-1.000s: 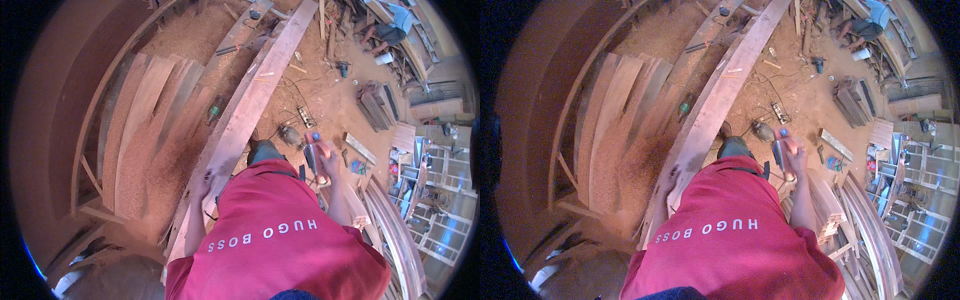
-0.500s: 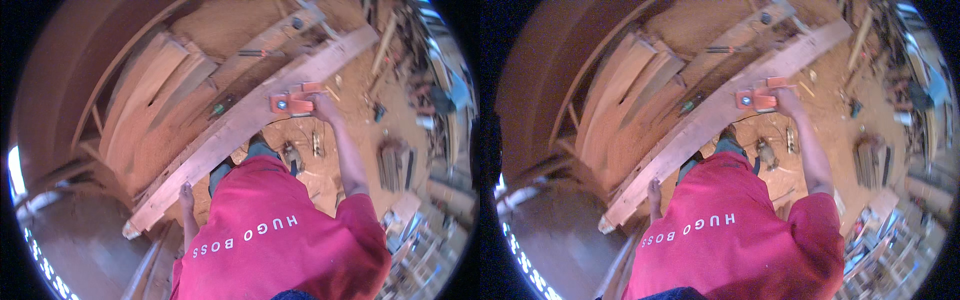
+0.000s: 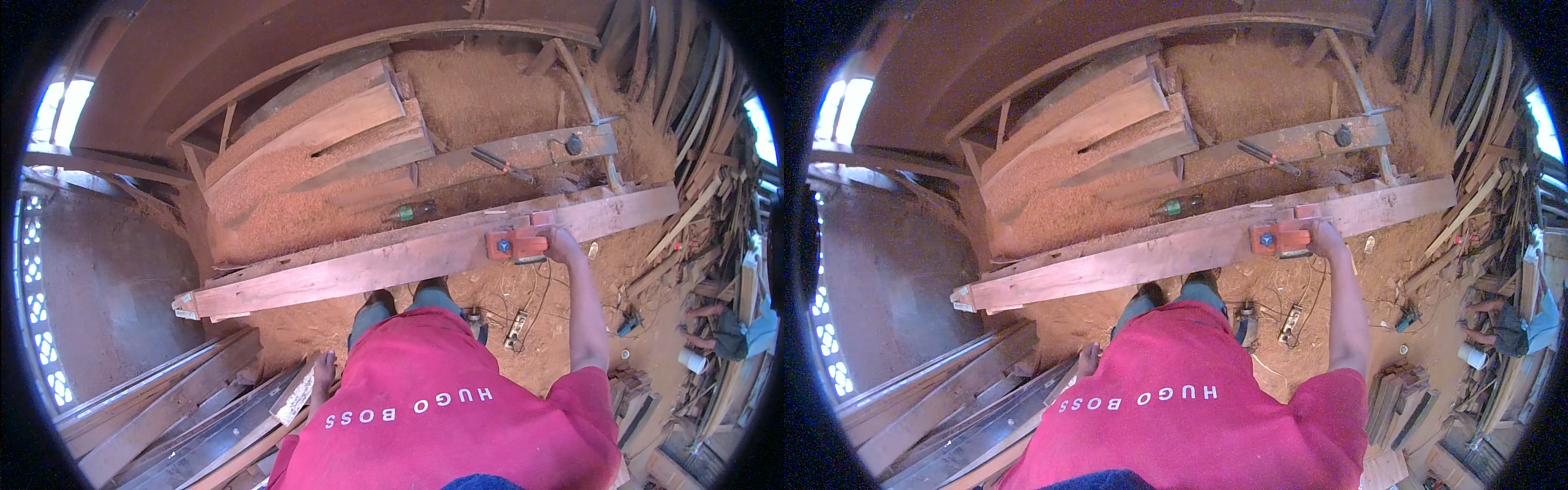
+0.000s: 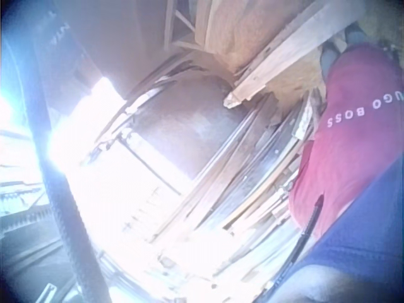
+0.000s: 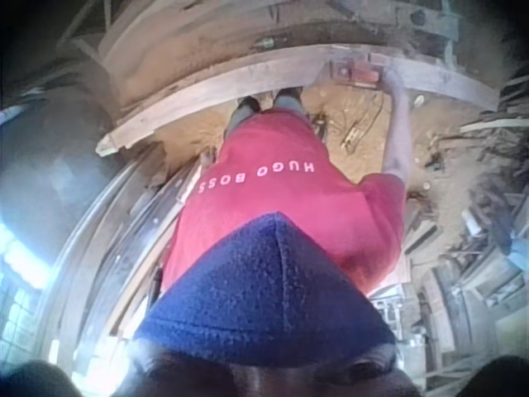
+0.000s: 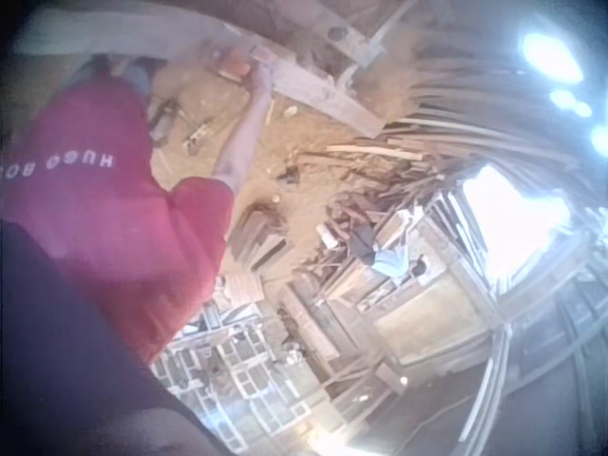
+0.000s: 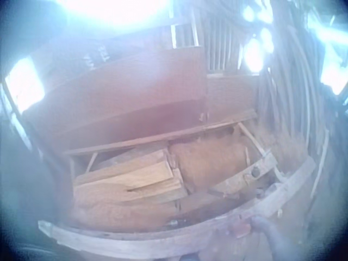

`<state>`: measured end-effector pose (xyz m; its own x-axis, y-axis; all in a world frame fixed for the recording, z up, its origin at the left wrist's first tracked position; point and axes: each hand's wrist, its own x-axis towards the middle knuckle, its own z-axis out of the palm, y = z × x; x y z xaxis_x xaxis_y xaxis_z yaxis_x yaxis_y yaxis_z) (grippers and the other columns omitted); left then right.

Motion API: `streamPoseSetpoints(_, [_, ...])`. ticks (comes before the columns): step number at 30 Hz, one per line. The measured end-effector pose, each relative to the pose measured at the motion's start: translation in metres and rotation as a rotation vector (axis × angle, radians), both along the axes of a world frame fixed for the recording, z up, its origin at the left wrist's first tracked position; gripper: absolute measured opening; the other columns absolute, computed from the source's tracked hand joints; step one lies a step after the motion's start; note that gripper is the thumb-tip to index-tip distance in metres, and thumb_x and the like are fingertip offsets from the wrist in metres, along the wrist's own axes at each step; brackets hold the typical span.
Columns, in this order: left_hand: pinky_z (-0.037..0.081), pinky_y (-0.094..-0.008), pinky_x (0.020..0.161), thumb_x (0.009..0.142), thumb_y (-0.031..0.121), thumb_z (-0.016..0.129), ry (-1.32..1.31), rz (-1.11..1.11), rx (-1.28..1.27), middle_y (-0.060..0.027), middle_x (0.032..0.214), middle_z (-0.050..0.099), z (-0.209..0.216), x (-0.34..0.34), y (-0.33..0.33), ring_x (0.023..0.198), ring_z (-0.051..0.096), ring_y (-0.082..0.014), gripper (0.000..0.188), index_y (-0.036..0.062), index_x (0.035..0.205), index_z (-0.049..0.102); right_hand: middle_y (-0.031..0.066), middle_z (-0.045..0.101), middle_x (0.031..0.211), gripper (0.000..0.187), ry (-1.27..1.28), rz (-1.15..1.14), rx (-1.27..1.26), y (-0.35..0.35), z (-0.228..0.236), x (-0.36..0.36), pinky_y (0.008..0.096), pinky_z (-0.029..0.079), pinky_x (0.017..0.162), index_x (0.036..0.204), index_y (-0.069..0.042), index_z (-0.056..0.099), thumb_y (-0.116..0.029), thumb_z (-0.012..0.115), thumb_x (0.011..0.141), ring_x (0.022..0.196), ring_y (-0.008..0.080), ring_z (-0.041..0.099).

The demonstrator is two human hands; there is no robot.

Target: The person uses a mallet and a chisel to carve a notch into a curved wooden board in a workshop.

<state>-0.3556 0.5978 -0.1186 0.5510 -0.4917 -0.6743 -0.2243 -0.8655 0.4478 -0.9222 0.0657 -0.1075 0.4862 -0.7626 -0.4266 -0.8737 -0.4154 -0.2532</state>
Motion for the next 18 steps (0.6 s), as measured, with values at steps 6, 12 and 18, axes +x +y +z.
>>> streamPoseSetpoints(6, [0.056, -0.0368, 0.071, 0.104, 0.037, 0.051, -0.015, 0.014, -0.171, -0.0157, 0.092, 0.072, -0.012, 0.02, -0.018, 0.082, 0.069, -0.0232, 0.043, -0.0035, 0.106, 0.067, 0.0173, 0.074, 0.093, 0.023, 0.054, 0.01, -0.026, -0.004, -0.008, 0.002, 0.0443, 0.058, 0.079, 0.094, -0.011, 0.074, -0.011, 0.074, 0.07, 0.086, 0.0357, 0.071])
streamPoseSetpoints(12, [0.052, -0.0358, 0.065, 0.103, 0.042, 0.053, 0.127, -0.176, -0.023, -0.0117, 0.092, 0.071, -0.064, 0.092, 0.011, 0.078, 0.065, -0.0198, 0.046, -0.0019, 0.11, 0.067, 0.0116, 0.069, 0.121, 0.031, 0.012, -0.167, -0.305, 0.017, 0.023, 0.03, 0.0433, 0.052, 0.094, 0.113, -0.015, 0.071, -0.013, 0.065, 0.082, 0.113, 0.0296, 0.065])
streamPoseSetpoints(18, [0.049, -0.0347, 0.062, 0.102, 0.041, 0.056, 0.296, -0.622, 0.139, -0.0087, 0.089, 0.07, -0.087, 0.189, -0.025, 0.075, 0.062, -0.0169, 0.043, -0.0005, 0.108, 0.069, 0.0145, 0.068, 0.114, 0.032, -0.256, -0.531, -0.746, 0.137, 0.035, 0.125, 0.0486, 0.053, 0.086, 0.11, -0.01, 0.068, -0.027, 0.069, 0.083, 0.103, 0.0359, 0.066])
